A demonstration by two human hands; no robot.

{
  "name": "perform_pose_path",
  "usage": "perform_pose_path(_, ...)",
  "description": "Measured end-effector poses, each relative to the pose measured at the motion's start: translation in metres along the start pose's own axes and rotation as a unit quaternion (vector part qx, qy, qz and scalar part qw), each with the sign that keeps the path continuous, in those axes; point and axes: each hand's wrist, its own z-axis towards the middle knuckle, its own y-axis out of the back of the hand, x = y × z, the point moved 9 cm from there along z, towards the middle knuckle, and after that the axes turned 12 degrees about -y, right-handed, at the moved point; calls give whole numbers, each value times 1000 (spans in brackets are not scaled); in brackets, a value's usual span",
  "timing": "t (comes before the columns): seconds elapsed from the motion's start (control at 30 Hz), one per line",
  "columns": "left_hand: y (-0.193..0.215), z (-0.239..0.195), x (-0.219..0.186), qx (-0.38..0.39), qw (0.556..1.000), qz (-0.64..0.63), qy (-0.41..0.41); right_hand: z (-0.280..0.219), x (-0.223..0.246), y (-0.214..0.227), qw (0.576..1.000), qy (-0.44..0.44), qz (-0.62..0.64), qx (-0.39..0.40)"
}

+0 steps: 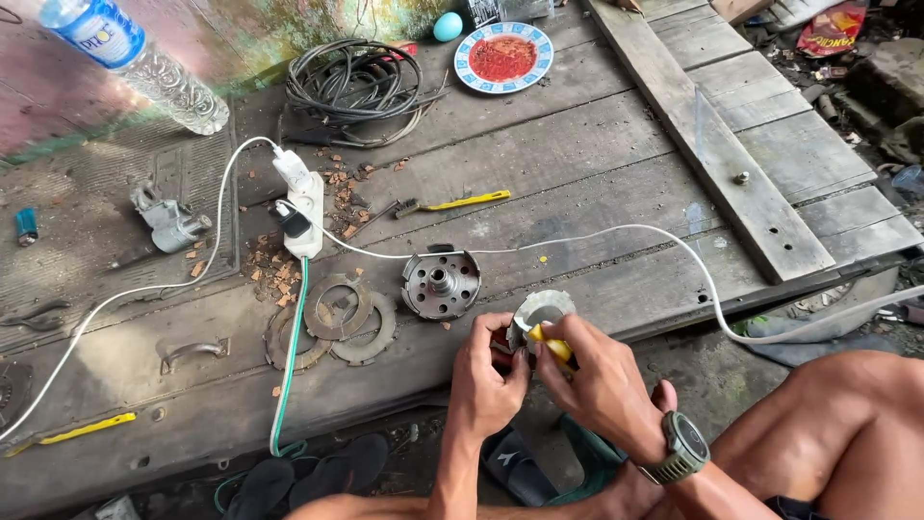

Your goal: The person sits on a low stool and uses a yellow utility knife to scrape and clean a circular metal mechanical part held in their left hand. They rotate the part to access different areas while working on a wooden platform cluttered with tools and debris.

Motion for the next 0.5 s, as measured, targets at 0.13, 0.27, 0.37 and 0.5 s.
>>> perform_pose_path(0.13, 1, -4, -2, 3, 1000, -9, 5, 6, -12, 11, 998, -24, -18, -63)
perform_pose_path(0.27, 0, 0, 0, -9, 1000, -26, 3, 2, -1, 5, 1000, -19, -10, -13)
perform_pose_path(0.37, 2, -1, 1, -7, 1000, -3, -6, 3, 1, 1, 1000, -12, -19, 1)
perform_pose_path(0.5, 4, -4, 0, -20, 999, 20, -29, 3, -6, 6, 998, -43, -33, -32)
